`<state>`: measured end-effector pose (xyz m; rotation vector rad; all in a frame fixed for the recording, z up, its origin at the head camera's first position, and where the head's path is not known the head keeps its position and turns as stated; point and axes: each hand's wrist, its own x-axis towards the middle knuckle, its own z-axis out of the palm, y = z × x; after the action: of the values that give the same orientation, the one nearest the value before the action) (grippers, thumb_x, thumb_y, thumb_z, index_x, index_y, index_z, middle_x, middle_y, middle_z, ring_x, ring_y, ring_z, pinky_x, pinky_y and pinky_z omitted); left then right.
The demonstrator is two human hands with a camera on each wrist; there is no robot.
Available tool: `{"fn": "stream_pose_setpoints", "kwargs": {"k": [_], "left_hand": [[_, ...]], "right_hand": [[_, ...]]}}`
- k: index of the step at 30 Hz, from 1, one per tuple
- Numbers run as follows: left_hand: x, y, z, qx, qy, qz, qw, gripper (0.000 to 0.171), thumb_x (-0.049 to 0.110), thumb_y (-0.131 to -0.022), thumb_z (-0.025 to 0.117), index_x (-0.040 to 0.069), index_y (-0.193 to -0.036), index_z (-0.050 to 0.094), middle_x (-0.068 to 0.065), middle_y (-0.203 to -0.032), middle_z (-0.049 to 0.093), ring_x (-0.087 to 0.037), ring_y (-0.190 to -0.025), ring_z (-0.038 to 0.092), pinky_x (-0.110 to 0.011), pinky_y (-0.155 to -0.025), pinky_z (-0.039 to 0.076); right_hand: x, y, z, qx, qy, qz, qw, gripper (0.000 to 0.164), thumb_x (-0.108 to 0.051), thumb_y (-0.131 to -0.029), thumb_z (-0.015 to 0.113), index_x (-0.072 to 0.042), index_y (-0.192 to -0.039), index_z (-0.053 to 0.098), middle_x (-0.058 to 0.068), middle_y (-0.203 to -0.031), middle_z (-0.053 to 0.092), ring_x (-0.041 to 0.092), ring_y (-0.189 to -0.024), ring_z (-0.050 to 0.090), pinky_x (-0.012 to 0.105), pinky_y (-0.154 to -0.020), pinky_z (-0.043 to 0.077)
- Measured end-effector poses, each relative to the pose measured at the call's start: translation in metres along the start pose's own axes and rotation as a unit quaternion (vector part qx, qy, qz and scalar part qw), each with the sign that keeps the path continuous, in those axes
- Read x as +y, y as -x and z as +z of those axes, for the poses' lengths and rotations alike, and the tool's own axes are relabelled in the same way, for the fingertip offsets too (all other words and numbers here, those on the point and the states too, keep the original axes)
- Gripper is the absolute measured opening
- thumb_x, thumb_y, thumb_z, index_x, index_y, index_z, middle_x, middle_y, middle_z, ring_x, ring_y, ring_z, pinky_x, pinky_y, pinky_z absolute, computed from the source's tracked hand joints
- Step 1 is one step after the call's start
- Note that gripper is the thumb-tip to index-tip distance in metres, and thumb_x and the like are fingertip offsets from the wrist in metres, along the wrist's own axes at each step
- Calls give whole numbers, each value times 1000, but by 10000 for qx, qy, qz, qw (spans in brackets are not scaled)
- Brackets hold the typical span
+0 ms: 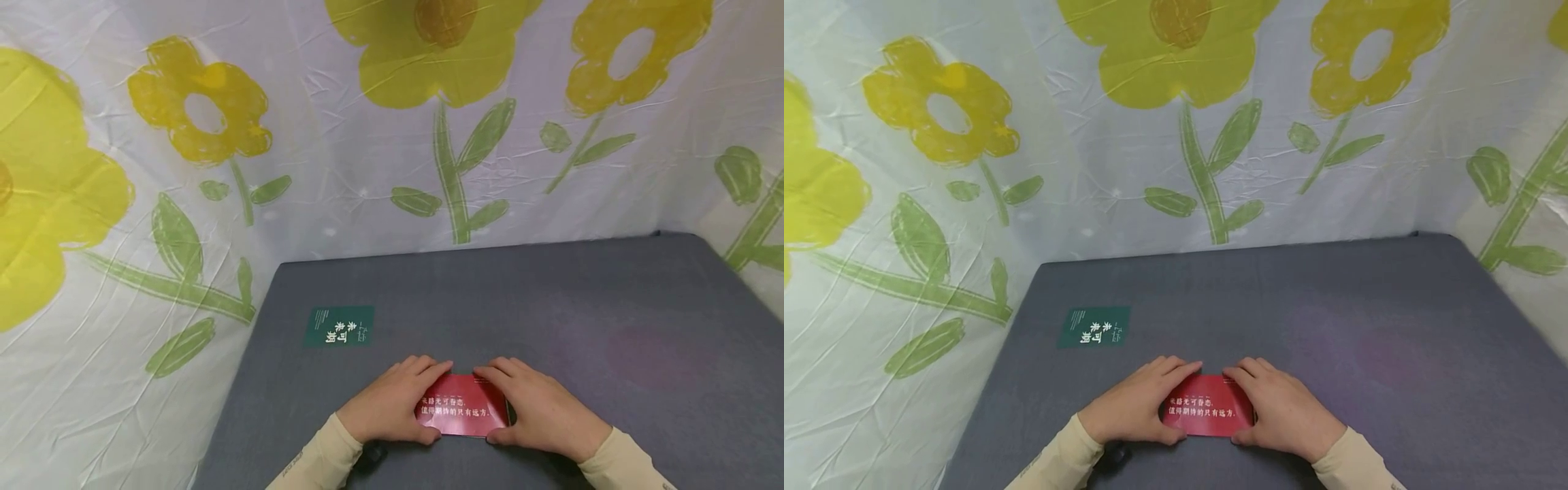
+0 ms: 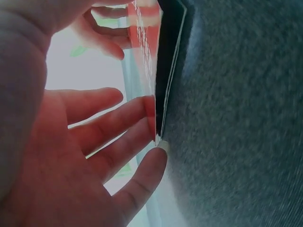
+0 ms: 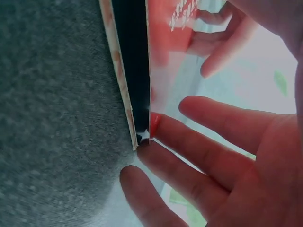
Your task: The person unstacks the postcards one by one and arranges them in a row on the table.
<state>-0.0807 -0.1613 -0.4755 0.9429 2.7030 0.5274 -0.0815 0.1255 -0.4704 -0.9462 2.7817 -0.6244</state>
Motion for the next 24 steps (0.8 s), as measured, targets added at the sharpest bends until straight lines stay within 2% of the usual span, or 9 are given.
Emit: {"fn": "stream_pose_setpoints", "kwargs": {"k": [5, 9, 13, 17, 24], "left_hand": [[-4, 1, -6, -12, 157, -180, 9997, 101, 42, -78, 89, 19, -165, 44, 6, -154, 57, -14, -136, 54, -41, -118, 50], [-12, 2, -10, 40, 256, -332, 9991, 103, 42, -76, 90, 20, -166, 43, 6, -154, 56, -14, -138, 52, -44, -118, 48], [-25, 0, -20, 117, 315, -421, 9985, 104, 41, -77, 91, 20, -166, 43, 6, -154, 56, -14, -139, 52, -46, -117, 45], [-41, -7, -33, 197, 341, -447, 9982, 104, 37, -76, 92, 18, -166, 43, 3, -155, 56, -16, -139, 51, -49, -117, 42], [-70, -13, -47, 167, 453, -788, 9957, 108, 35, -74, 96, 19, -166, 43, 1, -160, 54, -20, -145, 50, -57, -122, 42]], "right_hand": [[-2, -6, -2, 114, 61, -116, 9998, 84, -47, -72, 98, -18, -143, 65, -10, -131, 65, 11, -116, 61, 41, -95, 64], [-4, -17, -4, 154, 119, -218, 9996, 83, -46, -73, 98, -17, -144, 65, -7, -133, 65, 13, -118, 61, 41, -95, 64], [-6, -36, -9, 139, 183, -380, 9990, 82, -45, -74, 98, -15, -143, 66, -5, -131, 66, 14, -116, 61, 40, -92, 64], [-5, -57, -12, 166, 211, -463, 9986, 82, -43, -73, 99, -12, -142, 66, -2, -128, 66, 16, -113, 61, 41, -90, 64], [-2, -94, -6, 26, 62, -303, 9995, 84, -44, -75, 97, -13, -146, 64, 1, -130, 66, 19, -115, 63, 42, -96, 63]]}}
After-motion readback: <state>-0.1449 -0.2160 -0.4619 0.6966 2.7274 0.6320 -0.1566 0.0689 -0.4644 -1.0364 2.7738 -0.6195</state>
